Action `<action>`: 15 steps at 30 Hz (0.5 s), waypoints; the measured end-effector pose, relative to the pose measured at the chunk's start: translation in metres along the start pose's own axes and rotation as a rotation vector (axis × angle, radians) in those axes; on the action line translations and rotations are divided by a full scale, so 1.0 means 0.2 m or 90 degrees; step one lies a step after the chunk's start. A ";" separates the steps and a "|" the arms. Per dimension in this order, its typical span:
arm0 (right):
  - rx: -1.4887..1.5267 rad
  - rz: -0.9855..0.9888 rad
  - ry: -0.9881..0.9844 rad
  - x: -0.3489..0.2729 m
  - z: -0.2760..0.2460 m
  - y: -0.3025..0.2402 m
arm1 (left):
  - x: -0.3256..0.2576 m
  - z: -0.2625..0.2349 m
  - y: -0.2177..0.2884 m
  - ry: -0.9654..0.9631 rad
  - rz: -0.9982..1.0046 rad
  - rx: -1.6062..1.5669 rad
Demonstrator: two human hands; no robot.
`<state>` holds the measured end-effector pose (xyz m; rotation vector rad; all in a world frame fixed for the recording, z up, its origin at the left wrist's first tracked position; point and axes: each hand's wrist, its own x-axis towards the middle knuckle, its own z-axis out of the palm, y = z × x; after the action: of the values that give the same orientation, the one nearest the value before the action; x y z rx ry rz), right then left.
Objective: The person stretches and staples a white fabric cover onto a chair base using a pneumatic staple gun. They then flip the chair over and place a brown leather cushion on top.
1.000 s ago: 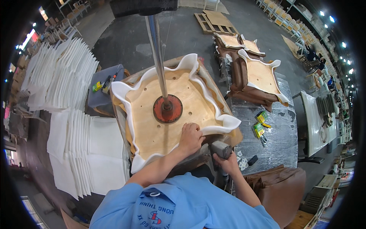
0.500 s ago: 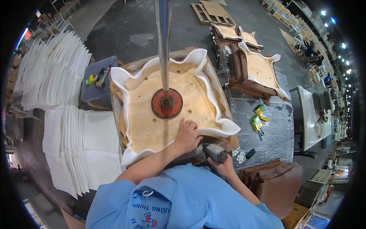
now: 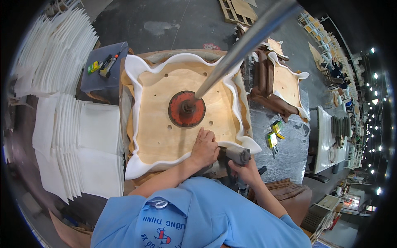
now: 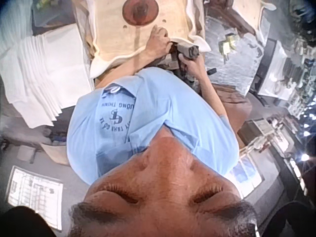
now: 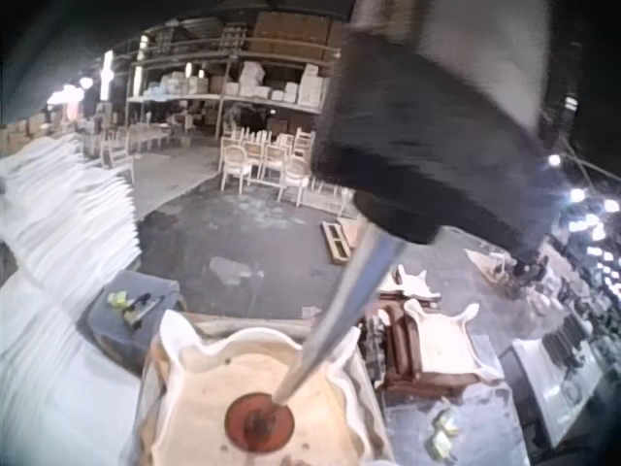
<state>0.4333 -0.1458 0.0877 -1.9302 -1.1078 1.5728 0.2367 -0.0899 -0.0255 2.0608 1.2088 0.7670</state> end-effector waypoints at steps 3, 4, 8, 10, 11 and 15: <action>-0.022 0.019 0.010 0.02 0.02 -0.04 | 0.00 0.00 0.01 -0.001 -0.007 0.005; -0.031 0.024 0.011 0.03 0.03 -0.05 | 0.00 0.00 0.01 -0.008 -0.010 0.004; -0.099 0.047 0.004 0.07 0.06 -0.12 | 0.00 0.00 0.00 -0.022 -0.009 0.015; -0.128 0.057 -0.010 0.07 0.07 -0.14 | -0.01 0.00 -0.01 -0.021 0.004 0.035; -0.126 0.052 -0.006 0.07 0.08 -0.14 | -0.01 -0.01 -0.01 -0.020 0.014 0.049; -0.117 0.043 0.010 0.07 0.10 -0.13 | -0.05 -0.06 0.01 -0.049 0.027 0.077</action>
<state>0.4061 -0.1225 0.0931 -2.1164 -1.2303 1.5338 0.2247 -0.0964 -0.0182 2.1999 1.1985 0.6421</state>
